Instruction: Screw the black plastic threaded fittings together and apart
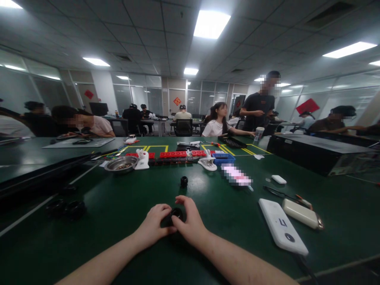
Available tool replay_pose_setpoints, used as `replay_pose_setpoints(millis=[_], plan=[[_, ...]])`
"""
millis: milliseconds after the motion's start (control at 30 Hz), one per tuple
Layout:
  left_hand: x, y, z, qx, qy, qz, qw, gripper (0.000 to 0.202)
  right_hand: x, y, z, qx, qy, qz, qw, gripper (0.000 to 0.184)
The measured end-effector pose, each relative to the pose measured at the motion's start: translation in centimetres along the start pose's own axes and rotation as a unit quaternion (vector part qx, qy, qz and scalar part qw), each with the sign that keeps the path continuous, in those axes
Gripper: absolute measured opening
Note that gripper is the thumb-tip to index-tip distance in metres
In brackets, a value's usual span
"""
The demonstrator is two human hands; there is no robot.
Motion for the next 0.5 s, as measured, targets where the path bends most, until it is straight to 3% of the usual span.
replay_pose_setpoints(millis=[167,367,500], plan=[[0.0,-0.1,0.1,-0.003,0.001,0.015,1.0,0.036,0.3,-0.2,1.4,-0.004,-0.066,-0.007,0.998,0.042],[0.6,-0.6,-1.1,0.007,0.011,0.019,1.0,0.035,0.1,-0.8,1.0,0.079,-0.038,-0.058,0.994,0.055],[0.9,-1.5,-2.2,0.0,0.023,-0.005,1.0,0.038,0.2,-0.4,1.2,0.066,-0.054,-0.049,0.995,0.058]])
Point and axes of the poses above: each hand's wrist, its own x-axis towards the middle knuckle, its own y-axis out of the back of the hand, z = x × y, the point moved 8 cm from there along x, towards the middle knuckle, and after that the axes turned 14 degrees about -z, right-handed, at the moved point
